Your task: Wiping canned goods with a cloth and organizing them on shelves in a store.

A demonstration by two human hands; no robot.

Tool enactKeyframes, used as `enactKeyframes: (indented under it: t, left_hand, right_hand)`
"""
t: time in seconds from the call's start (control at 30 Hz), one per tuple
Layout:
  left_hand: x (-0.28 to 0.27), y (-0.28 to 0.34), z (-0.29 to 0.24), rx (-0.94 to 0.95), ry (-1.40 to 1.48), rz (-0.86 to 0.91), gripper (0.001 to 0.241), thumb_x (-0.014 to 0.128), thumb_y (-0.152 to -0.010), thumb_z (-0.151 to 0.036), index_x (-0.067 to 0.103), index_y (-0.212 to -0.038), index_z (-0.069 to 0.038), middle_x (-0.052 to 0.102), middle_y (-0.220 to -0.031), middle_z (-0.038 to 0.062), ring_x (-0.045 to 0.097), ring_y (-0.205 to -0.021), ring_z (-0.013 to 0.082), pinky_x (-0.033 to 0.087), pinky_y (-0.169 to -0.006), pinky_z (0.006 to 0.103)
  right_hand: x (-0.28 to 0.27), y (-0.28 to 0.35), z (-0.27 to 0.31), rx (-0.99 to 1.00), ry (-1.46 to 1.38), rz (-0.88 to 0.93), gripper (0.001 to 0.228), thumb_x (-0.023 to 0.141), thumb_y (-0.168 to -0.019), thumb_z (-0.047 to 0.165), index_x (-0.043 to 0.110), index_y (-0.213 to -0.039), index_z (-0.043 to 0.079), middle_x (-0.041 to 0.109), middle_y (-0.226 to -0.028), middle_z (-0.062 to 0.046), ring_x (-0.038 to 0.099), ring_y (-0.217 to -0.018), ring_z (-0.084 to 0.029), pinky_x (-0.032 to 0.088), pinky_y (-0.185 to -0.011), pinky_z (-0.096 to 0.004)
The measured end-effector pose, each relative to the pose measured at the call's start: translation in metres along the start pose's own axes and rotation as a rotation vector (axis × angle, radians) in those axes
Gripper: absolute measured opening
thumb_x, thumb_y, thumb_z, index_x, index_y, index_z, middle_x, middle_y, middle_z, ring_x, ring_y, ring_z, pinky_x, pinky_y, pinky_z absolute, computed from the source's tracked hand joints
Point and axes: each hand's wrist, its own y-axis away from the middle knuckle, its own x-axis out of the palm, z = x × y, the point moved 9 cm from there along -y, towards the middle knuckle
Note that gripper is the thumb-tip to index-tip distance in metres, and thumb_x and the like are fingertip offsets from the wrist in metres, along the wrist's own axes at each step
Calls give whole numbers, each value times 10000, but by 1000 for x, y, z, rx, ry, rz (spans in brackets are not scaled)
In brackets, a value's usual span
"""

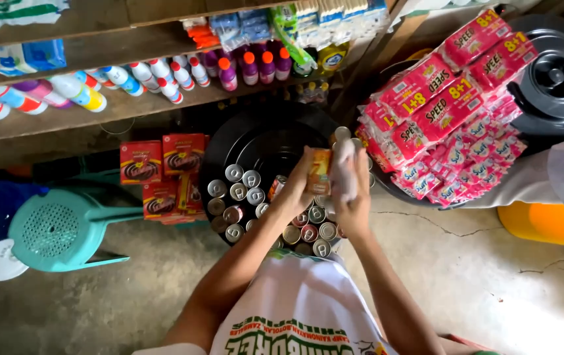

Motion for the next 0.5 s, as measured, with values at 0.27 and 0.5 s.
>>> enactKeyframes:
  t: [0.27, 0.5]
  left_hand:
    - [-15, -4, 5, 120, -171, 52, 511, 441, -1097, -547, 618, -1288, -108, 694, -1085, 4, 642, -922, 96, 495, -773, 266]
    - [20, 21, 19, -141, -10, -80, 620, 297, -996, -588, 599, -1287, -131, 676, -1191, 14, 667, -1085, 107, 534, -962, 302]
  right_hand:
    - [7, 19, 1, -6, -44, 47, 709, 555, -899, 101, 376, -1575, -19, 229, -1682, -318, 198, -1604, -449, 171, -1308, -469]
    - [-6, 20, 5, 128, -36, -53, 626, 574, -952, 132, 458, -1555, 6, 245, -1717, -271, 236, -1631, -445, 185, -1337, -457]
